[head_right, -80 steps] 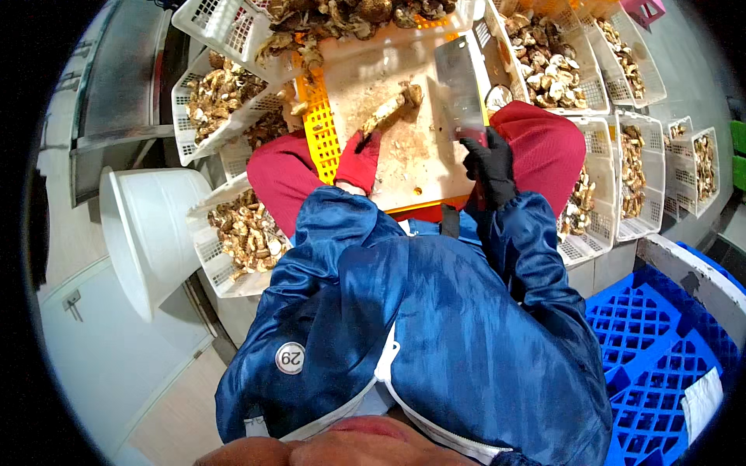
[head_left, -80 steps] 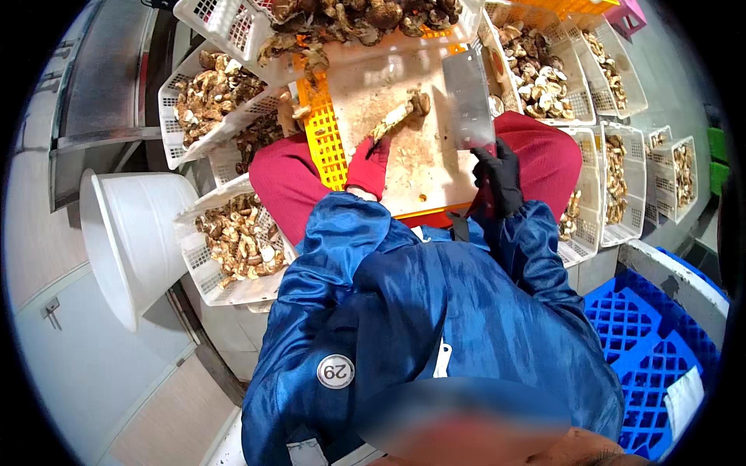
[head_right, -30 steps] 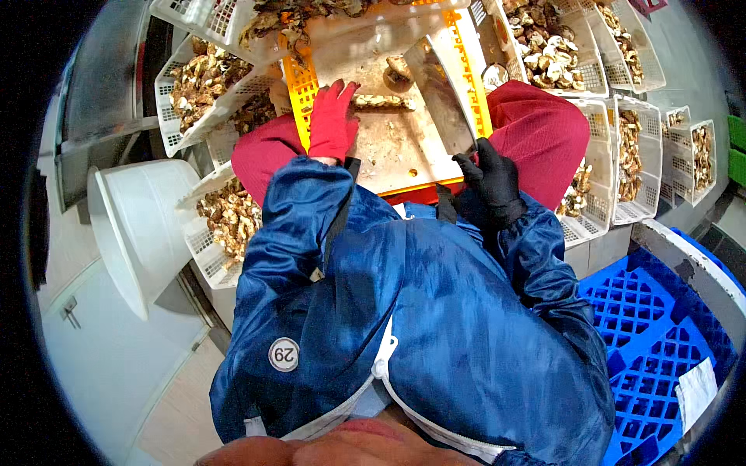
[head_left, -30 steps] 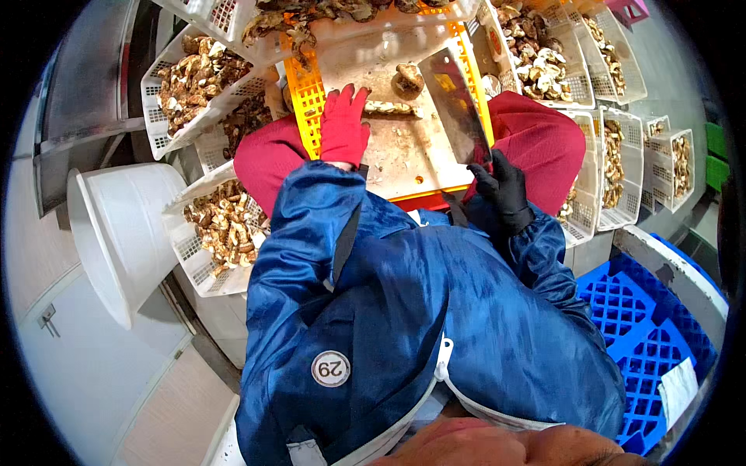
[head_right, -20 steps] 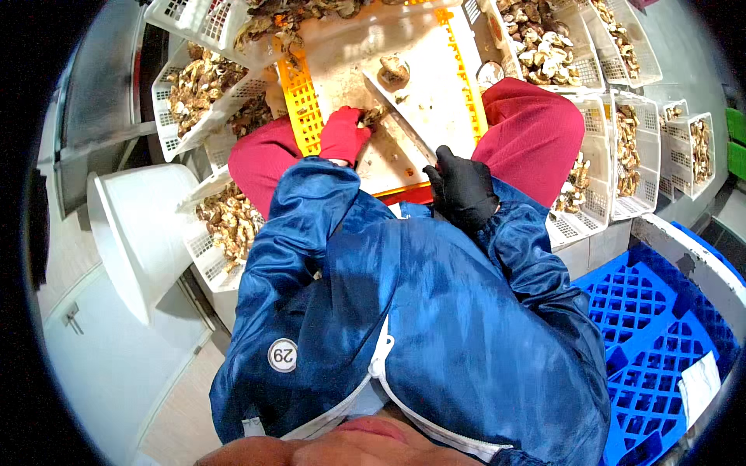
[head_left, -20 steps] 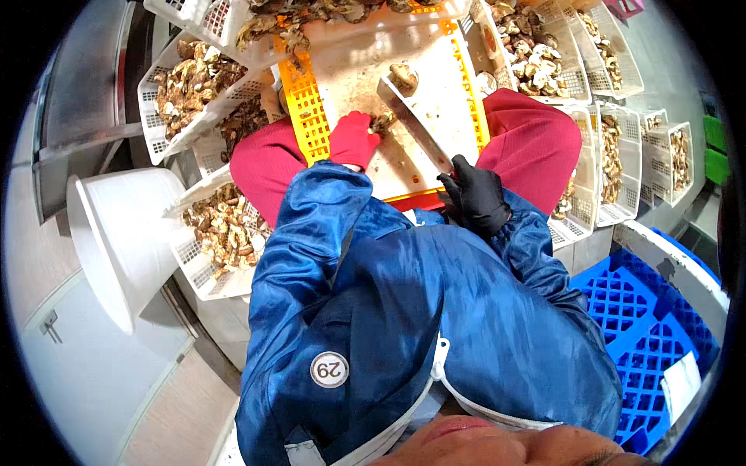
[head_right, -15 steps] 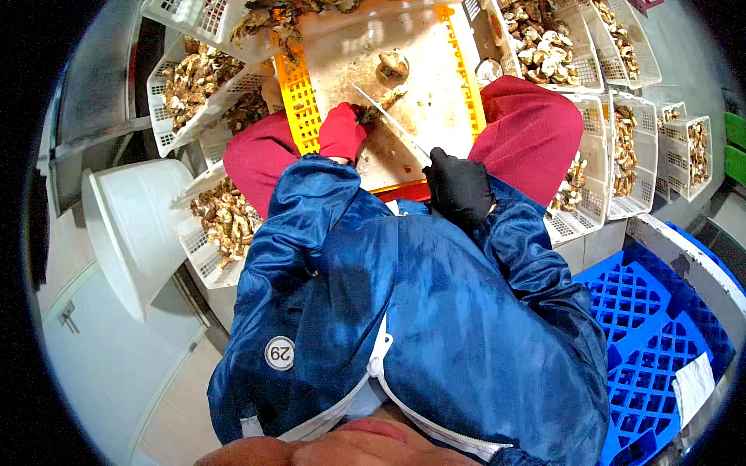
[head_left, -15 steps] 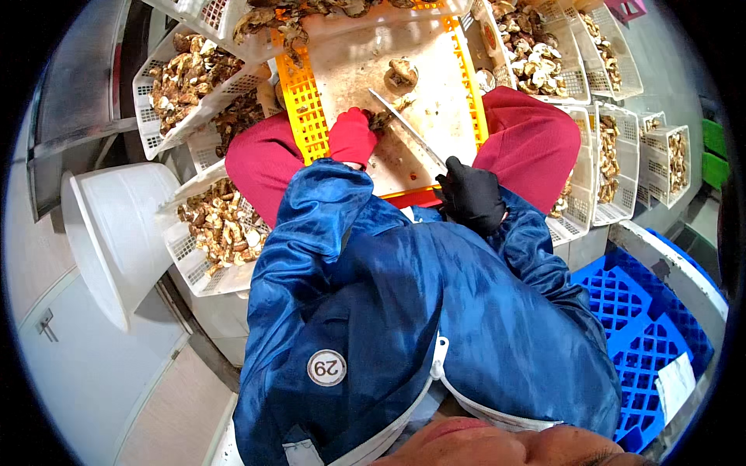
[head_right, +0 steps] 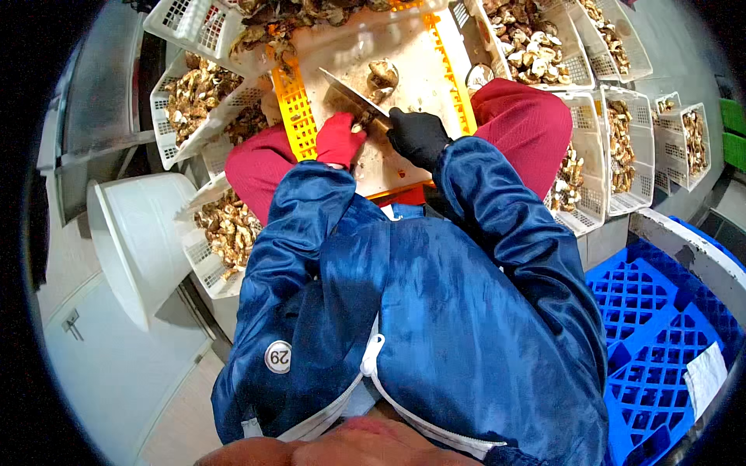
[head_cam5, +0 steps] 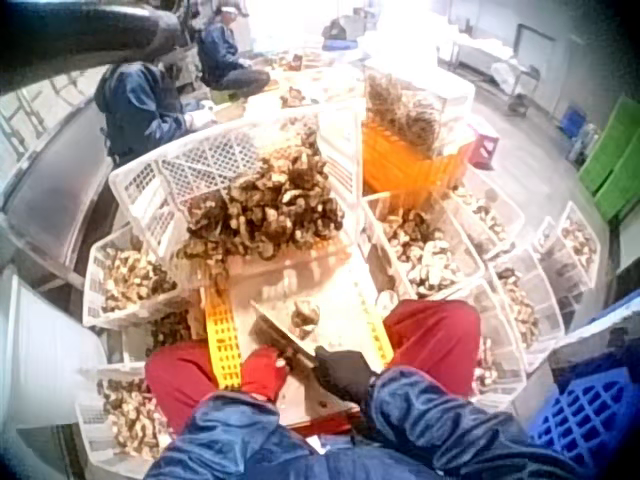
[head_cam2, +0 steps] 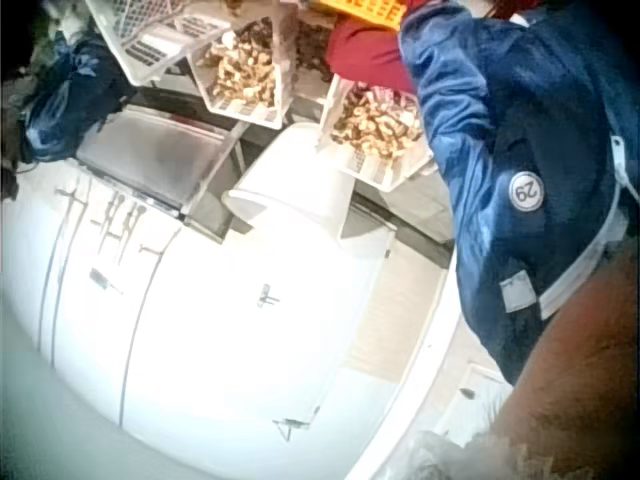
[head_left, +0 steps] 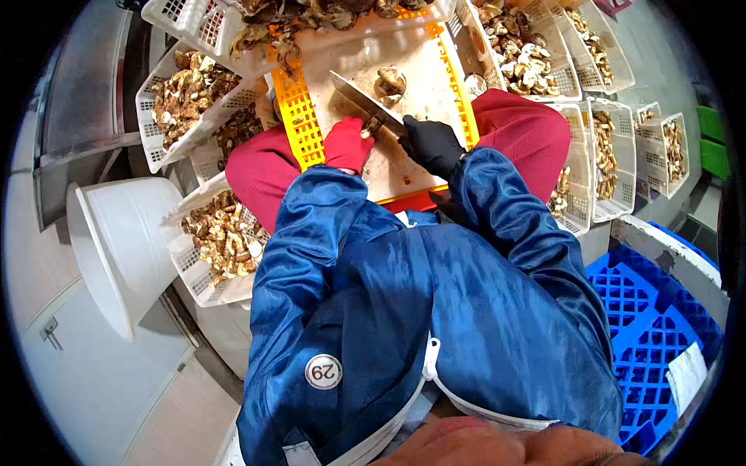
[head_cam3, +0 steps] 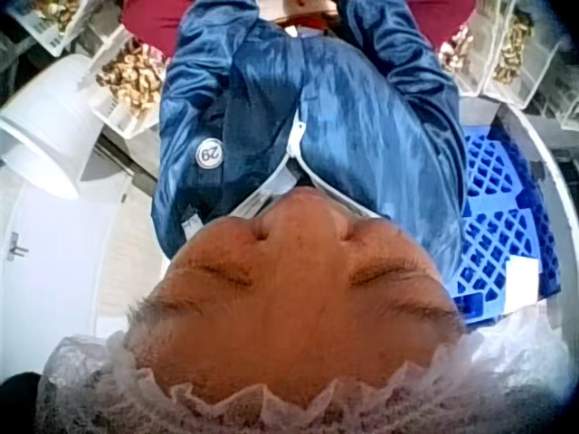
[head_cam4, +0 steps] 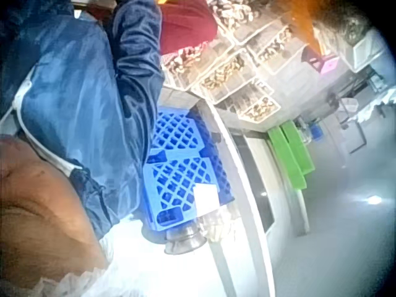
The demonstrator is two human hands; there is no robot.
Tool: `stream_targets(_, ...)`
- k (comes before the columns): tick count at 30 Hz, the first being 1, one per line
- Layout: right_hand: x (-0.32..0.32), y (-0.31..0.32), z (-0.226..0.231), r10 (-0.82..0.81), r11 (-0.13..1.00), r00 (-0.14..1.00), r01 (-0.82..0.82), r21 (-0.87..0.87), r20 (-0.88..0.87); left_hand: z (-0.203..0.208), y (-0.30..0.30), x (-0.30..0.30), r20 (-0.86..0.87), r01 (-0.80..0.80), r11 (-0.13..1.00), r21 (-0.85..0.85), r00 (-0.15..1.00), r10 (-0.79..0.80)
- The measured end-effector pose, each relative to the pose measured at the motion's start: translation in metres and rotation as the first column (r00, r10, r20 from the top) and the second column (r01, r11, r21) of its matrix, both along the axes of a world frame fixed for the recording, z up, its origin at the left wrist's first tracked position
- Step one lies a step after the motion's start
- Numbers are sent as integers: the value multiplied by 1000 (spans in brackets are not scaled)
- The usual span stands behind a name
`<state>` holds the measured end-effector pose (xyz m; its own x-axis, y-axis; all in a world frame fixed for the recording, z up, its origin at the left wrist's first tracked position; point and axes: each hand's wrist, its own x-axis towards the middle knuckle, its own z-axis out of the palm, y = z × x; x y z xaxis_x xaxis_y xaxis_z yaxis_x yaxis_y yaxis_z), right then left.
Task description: The person uses a blade to trim and clean roots on a cutting board, picking them from a white plastic crate and placing the finished pieces into a separate container.
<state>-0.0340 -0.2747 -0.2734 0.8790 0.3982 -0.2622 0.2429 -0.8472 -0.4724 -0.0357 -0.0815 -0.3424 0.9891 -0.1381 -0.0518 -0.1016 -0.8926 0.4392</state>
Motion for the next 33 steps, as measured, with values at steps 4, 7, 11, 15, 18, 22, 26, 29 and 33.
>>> stream_targets(4,-7,-28,-21,-344,812,896,434,391,-281,52,8,-8,-458,-437,595,-675,880,127)
stream_targets(7,-16,-39,1,-512,429,709,701,570,-485,44,23,-21,-353,-396,-189,-899,908,-226)
stream_targets(11,-16,-66,-4,-490,115,460,876,468,-741,46,18,-11,-301,-403,-317,-859,897,-324)
stream_targets(15,-17,-76,-30,-398,-52,405,886,461,-823,40,12,-3,-308,-388,-271,-881,905,-295)
stream_targets(18,-18,-66,-43,-341,-108,366,900,423,-866,26,6,4,-391,-441,-347,-828,897,-207)
stream_targets(22,-11,-51,-48,-363,-68,345,916,394,-866,0,-6,35,-262,-397,708,-583,918,299)
stream_targets(26,-9,-53,-67,-294,-76,373,909,411,-880,8,-41,47,-42,2,992,-127,999,-8)
stream_targets(29,-7,-46,-63,-257,-94,373,908,407,-892,-7,-27,44,11,2,955,-296,1000,1)
stream_targets(33,-6,-55,-73,-223,-86,348,923,374,-910,59,-25,20,-566,-553,168,-816,824,-37)
